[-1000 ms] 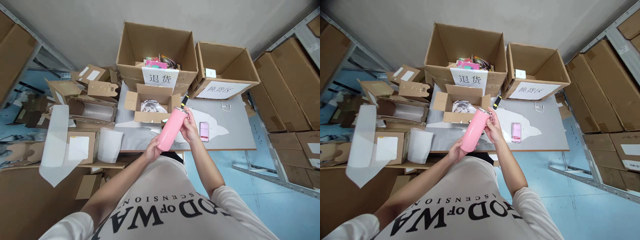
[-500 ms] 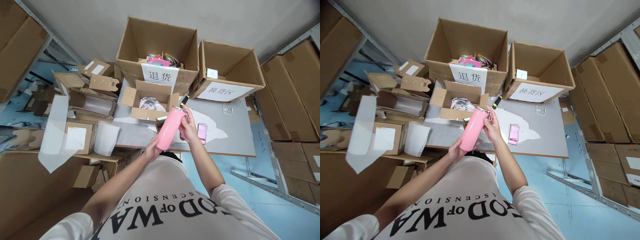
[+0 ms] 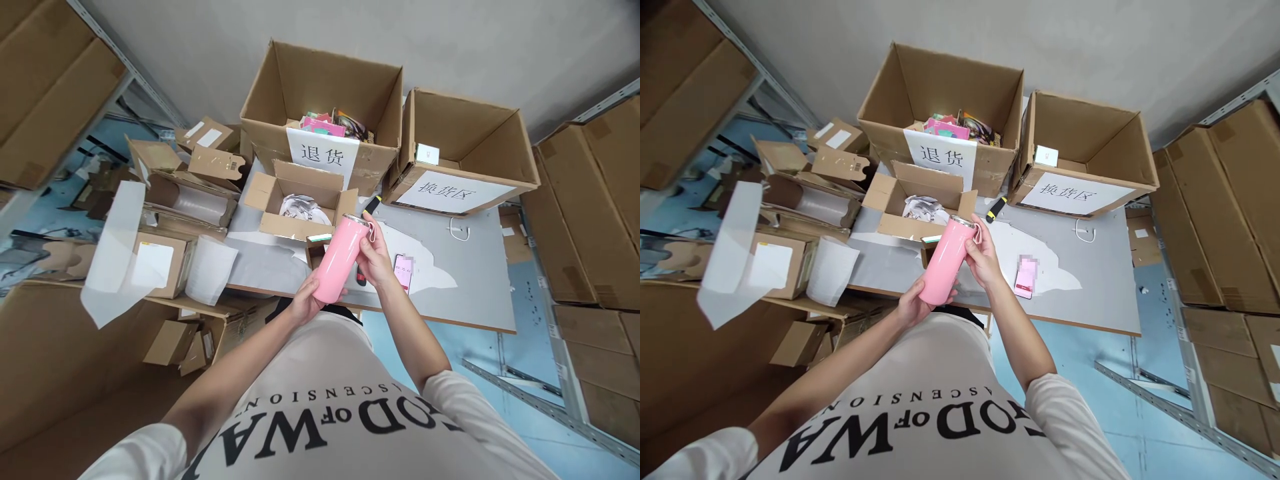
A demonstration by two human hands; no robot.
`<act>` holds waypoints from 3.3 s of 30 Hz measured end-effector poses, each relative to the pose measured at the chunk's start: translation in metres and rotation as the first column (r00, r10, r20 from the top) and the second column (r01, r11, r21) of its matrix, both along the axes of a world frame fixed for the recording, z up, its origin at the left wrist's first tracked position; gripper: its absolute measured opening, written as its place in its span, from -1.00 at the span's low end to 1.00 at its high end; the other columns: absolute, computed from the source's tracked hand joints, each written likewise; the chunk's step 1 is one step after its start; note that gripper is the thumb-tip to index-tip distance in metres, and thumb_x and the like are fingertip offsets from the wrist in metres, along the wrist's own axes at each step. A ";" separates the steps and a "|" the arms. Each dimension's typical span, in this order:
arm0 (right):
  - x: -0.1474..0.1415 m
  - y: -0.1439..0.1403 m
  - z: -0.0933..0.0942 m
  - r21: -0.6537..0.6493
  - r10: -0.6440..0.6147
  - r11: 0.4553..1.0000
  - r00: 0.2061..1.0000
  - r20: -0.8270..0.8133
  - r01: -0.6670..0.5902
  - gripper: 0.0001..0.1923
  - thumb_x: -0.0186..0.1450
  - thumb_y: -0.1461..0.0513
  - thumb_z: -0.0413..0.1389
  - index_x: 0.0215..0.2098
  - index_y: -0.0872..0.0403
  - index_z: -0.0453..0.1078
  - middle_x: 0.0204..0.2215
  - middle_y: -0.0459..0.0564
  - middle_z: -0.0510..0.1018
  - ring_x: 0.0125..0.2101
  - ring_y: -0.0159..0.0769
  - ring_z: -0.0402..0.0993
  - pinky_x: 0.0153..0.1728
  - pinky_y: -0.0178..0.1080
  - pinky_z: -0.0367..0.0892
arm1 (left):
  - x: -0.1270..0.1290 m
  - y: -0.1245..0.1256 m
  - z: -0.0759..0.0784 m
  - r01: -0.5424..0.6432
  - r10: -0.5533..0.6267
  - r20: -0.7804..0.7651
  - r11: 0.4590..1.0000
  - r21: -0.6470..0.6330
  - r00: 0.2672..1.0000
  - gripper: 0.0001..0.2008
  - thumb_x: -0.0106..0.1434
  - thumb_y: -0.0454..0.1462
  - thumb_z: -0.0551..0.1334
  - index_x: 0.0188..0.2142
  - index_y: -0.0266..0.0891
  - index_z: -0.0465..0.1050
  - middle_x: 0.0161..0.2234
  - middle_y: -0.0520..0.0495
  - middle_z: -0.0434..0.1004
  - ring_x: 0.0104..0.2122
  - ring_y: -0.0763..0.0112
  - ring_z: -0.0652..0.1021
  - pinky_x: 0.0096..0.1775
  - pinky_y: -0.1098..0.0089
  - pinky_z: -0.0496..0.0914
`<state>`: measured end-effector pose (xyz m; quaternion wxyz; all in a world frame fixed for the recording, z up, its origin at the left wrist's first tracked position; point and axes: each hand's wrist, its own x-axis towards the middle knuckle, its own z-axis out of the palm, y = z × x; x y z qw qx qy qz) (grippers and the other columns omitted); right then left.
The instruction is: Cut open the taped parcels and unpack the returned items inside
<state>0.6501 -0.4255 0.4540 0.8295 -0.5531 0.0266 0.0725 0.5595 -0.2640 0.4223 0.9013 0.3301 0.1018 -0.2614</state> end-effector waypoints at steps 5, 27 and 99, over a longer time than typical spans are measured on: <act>0.004 -0.002 0.000 0.001 0.003 1.000 1.000 -0.003 -0.003 -0.33 0.09 -0.04 0.27 0.14 -0.26 0.22 0.12 -0.11 0.33 -0.01 -0.26 0.37 -0.07 -0.21 0.40 | 0.005 -0.003 0.002 -0.012 0.012 -0.005 1.000 0.005 1.000 -0.30 0.07 0.01 0.30 0.14 -0.22 0.21 -0.03 -0.25 0.49 -0.08 0.00 0.55 -0.10 0.07 0.44; 0.004 -0.021 0.008 -0.097 -0.120 0.987 0.987 0.109 0.131 -0.45 -0.05 0.02 0.36 -0.17 -0.09 0.27 -0.24 -0.13 0.45 -0.27 -0.28 0.42 -0.29 -0.25 0.36 | 0.004 -0.003 -0.019 -0.180 0.110 0.204 0.914 0.363 0.973 -0.40 0.03 0.03 0.36 -0.01 -0.22 0.37 -0.02 -0.16 0.45 -0.09 0.23 0.48 -0.15 0.36 0.38; -0.008 0.002 -0.048 -0.957 0.728 0.188 0.622 0.287 0.222 -0.63 0.28 0.04 0.07 -0.04 0.07 0.35 0.11 0.19 0.36 -0.02 -0.02 0.26 -0.06 -0.04 0.16 | 0.065 0.051 -0.095 -0.303 -0.264 0.528 0.583 0.754 0.807 -0.19 -0.05 -0.16 0.43 0.17 -0.15 0.17 0.14 -0.28 0.31 0.12 0.00 0.38 0.02 0.01 0.38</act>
